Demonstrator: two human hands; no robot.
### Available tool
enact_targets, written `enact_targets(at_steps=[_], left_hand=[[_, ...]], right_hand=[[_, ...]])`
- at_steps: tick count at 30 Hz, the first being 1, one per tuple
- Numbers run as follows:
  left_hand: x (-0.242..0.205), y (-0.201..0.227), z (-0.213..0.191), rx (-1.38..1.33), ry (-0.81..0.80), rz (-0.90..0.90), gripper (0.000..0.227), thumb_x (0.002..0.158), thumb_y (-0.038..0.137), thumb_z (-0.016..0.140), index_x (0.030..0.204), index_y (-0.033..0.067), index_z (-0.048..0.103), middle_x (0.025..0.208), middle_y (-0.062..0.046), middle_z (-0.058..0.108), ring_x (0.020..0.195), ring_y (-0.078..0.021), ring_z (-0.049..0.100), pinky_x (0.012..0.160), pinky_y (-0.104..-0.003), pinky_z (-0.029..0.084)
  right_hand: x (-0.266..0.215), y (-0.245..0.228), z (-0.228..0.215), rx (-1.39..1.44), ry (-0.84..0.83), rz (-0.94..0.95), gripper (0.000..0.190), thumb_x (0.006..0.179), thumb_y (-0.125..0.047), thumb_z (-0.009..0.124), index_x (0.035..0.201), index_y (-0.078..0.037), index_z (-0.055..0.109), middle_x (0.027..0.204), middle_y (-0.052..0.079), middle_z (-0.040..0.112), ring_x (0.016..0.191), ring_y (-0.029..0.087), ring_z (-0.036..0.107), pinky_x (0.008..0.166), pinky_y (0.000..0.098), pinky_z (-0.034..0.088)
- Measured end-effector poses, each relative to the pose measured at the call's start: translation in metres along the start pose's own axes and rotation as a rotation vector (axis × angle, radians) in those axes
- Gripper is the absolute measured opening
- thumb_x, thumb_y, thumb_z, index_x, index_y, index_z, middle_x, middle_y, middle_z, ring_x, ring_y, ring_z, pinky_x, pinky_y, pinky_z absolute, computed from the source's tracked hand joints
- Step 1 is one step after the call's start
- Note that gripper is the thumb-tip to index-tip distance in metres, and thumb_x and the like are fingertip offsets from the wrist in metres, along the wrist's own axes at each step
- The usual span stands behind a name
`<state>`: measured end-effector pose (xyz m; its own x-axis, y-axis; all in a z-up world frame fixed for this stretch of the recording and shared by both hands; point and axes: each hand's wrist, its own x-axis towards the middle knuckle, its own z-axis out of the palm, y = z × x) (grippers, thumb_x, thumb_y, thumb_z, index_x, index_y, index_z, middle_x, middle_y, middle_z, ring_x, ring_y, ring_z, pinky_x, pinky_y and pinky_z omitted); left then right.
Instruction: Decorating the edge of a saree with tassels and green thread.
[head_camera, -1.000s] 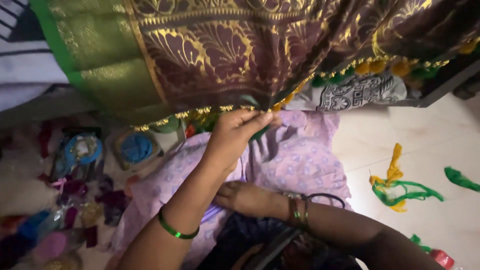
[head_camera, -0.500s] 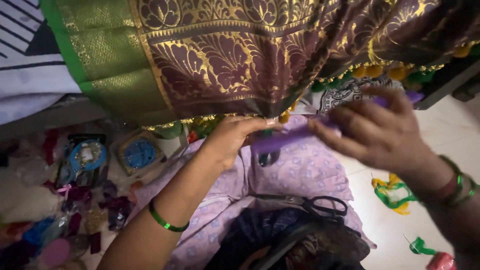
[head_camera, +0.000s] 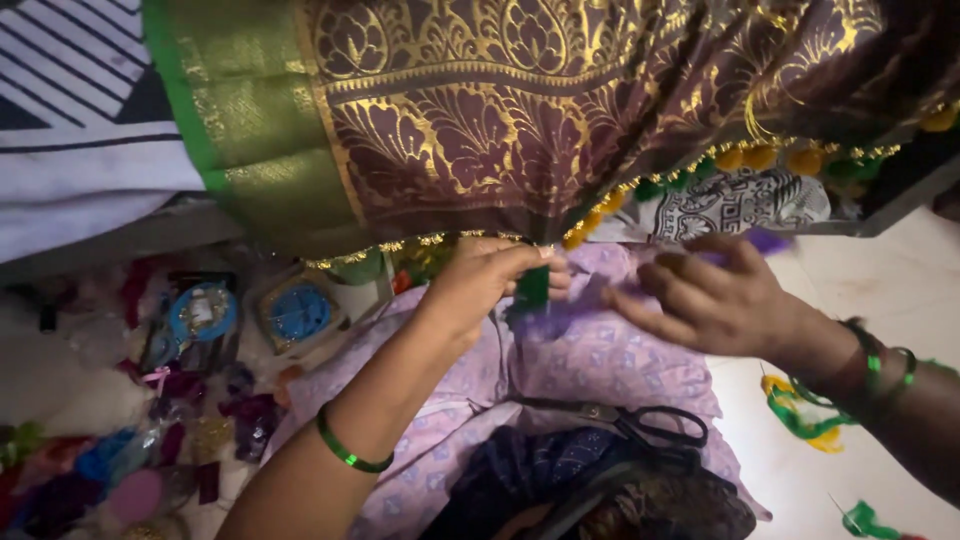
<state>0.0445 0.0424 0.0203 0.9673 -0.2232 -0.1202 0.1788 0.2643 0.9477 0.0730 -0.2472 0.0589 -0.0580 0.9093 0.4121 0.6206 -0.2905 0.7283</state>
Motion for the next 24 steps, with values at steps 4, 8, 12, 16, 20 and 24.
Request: enact_targets(at_steps=[4,8,12,16,20,24], left_hand=[[0.006,-0.014,-0.003,-0.027,0.016,0.025,0.027,0.091,0.014,0.067,0.101,-0.0081,0.078,0.09,-0.017,0.08,0.077,-0.0204,0.076,0.073,-0.031,0.059],[0.003,-0.002,0.003,0.09,0.055,0.044,0.027,0.092,0.015,0.067,0.103,-0.0061,0.08,0.092,-0.015,0.08,0.079,-0.0179,0.075,0.073,-0.029,0.056],[-0.001,0.003,0.003,0.036,0.04,-0.009,0.025,0.091,0.016,0.065,0.099,-0.0028,0.079,0.091,-0.015,0.081,0.08,-0.0183,0.078,0.075,-0.031,0.06],[0.011,-0.016,-0.001,0.075,0.05,0.031,0.026,0.094,0.015,0.067,0.103,-0.0062,0.08,0.092,-0.016,0.08,0.081,-0.0198,0.075,0.075,-0.031,0.057],[0.01,-0.011,-0.001,0.068,0.059,0.044,0.028,0.095,0.014,0.065,0.105,-0.008,0.078,0.093,-0.016,0.08,0.082,-0.02,0.076,0.075,-0.031,0.057],[0.004,-0.011,0.0,0.006,0.029,0.031,0.026,0.096,0.015,0.062,0.104,-0.006,0.075,0.094,-0.015,0.081,0.082,-0.0197,0.078,0.077,-0.031,0.06]], right_hand=[[0.008,0.002,-0.001,-0.032,0.22,-0.004,0.059,0.098,-0.038,0.079,0.149,-0.027,0.052,0.113,0.001,0.068,0.103,0.017,0.061,0.099,0.0445,0.04],[-0.002,0.0,0.006,-0.012,0.007,0.093,0.061,0.09,-0.041,0.077,0.146,-0.031,0.059,0.098,-0.002,0.066,0.091,0.015,0.057,0.092,0.0434,0.043],[-0.004,-0.002,0.011,0.043,0.118,-0.041,0.056,0.095,-0.031,0.081,0.144,-0.037,0.055,0.106,-0.004,0.07,0.1,0.013,0.062,0.096,0.0389,0.038],[0.015,0.009,-0.006,-0.028,0.069,0.119,0.052,0.098,-0.034,0.077,0.145,-0.032,0.055,0.101,0.0,0.07,0.094,0.014,0.063,0.094,0.0442,0.04],[-0.003,-0.007,0.018,0.119,0.022,0.103,0.053,0.098,-0.04,0.073,0.147,-0.027,0.058,0.101,-0.003,0.071,0.091,0.013,0.062,0.092,0.0423,0.041],[-0.027,-0.03,0.025,0.052,0.018,0.014,0.05,0.095,-0.033,0.081,0.14,-0.032,0.06,0.105,-0.001,0.068,0.101,0.015,0.062,0.094,0.0423,0.04]])
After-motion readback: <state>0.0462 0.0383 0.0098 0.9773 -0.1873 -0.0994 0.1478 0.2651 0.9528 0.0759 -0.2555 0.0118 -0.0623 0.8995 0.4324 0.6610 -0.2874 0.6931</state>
